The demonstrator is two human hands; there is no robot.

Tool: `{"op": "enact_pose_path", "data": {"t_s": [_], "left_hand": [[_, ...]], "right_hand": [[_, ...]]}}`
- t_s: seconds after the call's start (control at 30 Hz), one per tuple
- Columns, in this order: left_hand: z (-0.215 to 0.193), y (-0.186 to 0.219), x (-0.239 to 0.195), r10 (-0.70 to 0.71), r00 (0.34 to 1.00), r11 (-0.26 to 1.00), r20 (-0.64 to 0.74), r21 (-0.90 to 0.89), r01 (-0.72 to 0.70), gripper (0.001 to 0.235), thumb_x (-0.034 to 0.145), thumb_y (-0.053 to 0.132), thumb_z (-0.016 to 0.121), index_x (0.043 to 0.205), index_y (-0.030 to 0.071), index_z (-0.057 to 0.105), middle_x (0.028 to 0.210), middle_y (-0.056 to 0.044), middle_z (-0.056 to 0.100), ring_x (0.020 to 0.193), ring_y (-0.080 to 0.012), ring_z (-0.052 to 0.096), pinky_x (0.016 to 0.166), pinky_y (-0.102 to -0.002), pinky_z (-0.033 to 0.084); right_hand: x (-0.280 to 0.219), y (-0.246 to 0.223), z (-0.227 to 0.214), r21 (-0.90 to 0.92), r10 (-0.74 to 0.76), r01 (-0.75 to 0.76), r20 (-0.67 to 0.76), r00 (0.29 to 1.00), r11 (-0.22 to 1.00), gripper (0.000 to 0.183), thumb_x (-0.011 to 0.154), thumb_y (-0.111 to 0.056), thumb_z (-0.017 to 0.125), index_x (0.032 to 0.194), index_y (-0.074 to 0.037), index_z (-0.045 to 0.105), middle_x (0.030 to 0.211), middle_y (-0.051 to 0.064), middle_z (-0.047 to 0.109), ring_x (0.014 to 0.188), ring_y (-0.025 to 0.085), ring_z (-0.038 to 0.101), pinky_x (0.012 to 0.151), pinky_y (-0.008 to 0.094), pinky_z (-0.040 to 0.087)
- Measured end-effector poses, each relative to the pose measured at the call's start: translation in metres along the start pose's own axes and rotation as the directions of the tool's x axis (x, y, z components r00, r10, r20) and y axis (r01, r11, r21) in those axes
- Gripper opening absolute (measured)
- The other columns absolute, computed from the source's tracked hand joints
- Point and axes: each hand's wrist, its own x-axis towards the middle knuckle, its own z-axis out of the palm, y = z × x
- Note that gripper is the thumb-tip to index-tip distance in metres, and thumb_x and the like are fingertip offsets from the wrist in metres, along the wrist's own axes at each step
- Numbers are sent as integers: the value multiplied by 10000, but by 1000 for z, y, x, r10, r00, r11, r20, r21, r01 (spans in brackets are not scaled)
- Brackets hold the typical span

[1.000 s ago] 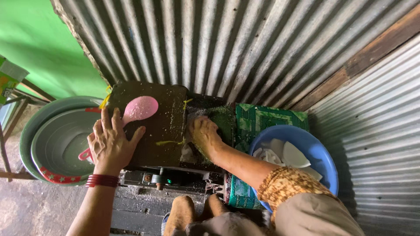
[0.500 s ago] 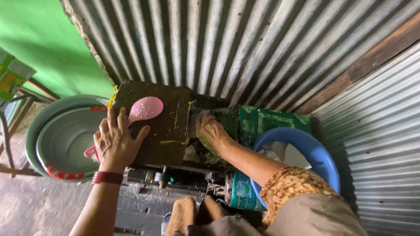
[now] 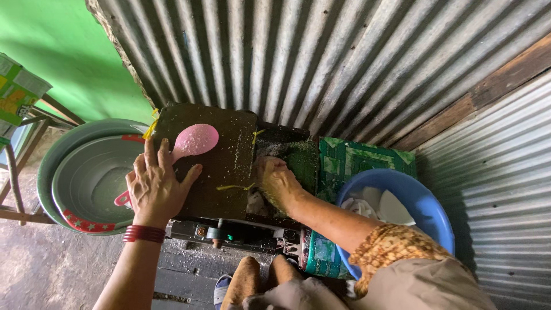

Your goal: The person grates white vegetable slices using a manual grater, holding the slices with the right hand and stabilizing the grater with the left hand. The grated material falls into a blue basin below.

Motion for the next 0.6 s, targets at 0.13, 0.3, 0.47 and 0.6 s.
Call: {"op": "enact_pose_path", "data": {"t_s": [0.13,0.3,0.47,0.6], "left_hand": [[-4,-1,2,-7,1000,1000,2,-19,7,910,818,660,694,1470,58,496,1573,-203,431,1296,-403,524,967,-559,458],[-4,0,1,-4,1000,1000,-14,-22,4,907,819,656,696,1471,58,496,1571,-207,427,1301,-392,523,970,-552,458],[0,-2,0,21,999,999,-41,-25,-22,904,829,642,703,1465,33,497,1557,-212,440,1274,-402,532,970,-547,463],[-1,0,-2,37,998,999,-56,-16,-38,892,848,637,702,1460,21,497,1550,-218,452,1259,-401,539,965,-547,466]], "right_hand": [[-10,-2,7,-234,17,-27,-45,999,972,92,834,-195,551,781,-120,561,724,4,458,642,111,406,489,204,286],[-13,0,-1,-354,-24,42,55,998,934,136,731,-207,569,822,-108,549,753,2,417,672,103,408,478,212,286],[-6,6,-24,-47,4,-5,-11,1000,999,177,812,-101,556,968,-32,605,852,57,478,785,147,476,544,260,347],[-12,30,-38,537,-45,-143,321,946,831,321,1002,-38,456,1293,93,486,901,168,574,767,175,641,573,296,508]]}}
